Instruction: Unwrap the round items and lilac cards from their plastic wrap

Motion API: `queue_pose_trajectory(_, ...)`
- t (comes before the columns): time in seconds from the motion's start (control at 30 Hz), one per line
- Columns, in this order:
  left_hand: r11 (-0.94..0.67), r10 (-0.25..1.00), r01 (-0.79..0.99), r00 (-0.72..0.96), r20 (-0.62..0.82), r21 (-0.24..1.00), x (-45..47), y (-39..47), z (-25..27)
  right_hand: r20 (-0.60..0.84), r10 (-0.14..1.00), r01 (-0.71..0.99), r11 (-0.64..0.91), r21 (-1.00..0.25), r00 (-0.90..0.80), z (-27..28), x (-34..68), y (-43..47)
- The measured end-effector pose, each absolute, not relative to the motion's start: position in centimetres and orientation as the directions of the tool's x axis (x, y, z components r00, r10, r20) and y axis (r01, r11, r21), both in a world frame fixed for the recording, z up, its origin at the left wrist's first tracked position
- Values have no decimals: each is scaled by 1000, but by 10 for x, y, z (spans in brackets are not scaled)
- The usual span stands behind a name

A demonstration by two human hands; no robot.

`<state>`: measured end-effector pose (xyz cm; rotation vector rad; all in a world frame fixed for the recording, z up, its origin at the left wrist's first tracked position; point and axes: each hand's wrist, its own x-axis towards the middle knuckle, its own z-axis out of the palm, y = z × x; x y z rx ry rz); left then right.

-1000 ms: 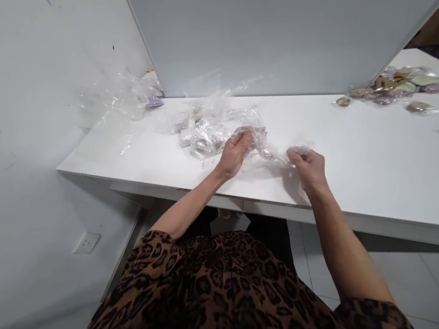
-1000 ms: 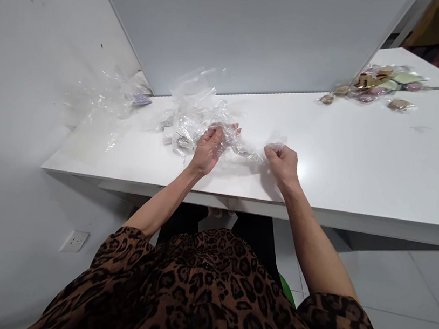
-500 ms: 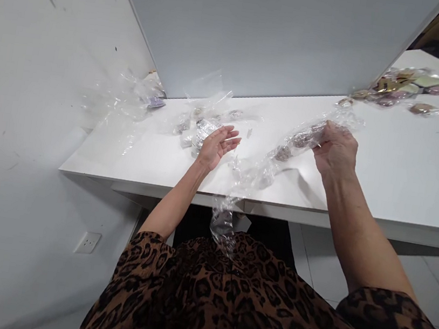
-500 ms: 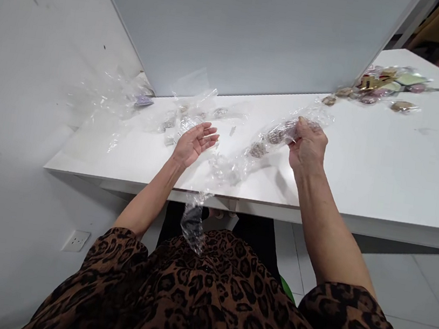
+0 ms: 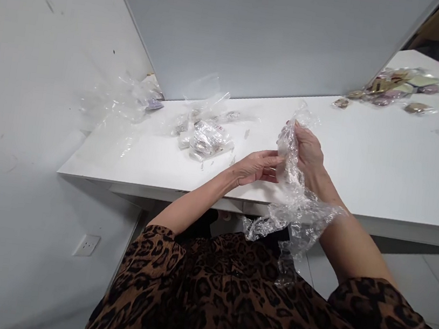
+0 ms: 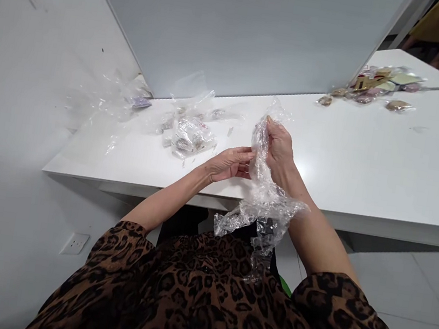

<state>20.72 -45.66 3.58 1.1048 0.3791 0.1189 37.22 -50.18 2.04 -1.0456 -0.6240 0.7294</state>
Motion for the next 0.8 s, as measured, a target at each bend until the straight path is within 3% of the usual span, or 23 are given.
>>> queue_pose_trajectory(0.1, 361, 424, 87, 871, -247, 929, 206, -456, 38, 61, 784, -287, 298, -910, 618, 20, 368, -510)
queue_pose_trajectory(0.23, 194, 650, 70, 738, -182, 979, 207, -450, 32, -12, 839, -253, 150, -956, 544, 20, 358, -532)
queue_pose_trajectory(0.37, 71, 719, 66, 688, -97, 995, 208, -444, 23, 99, 845, -90, 170, -981, 525, 16, 347, -550)
queue_pose_trajectory(0.57, 235, 719, 43, 665, -203, 971, 209, -442, 28, 99, 853, -203, 232, -951, 513, 8, 346, -553)
queue_pose_trajectory(0.8, 336, 804, -212, 573, -162, 917, 211, -439, 23, 13, 905, -278, 144, -950, 426, 7, 337, -560)
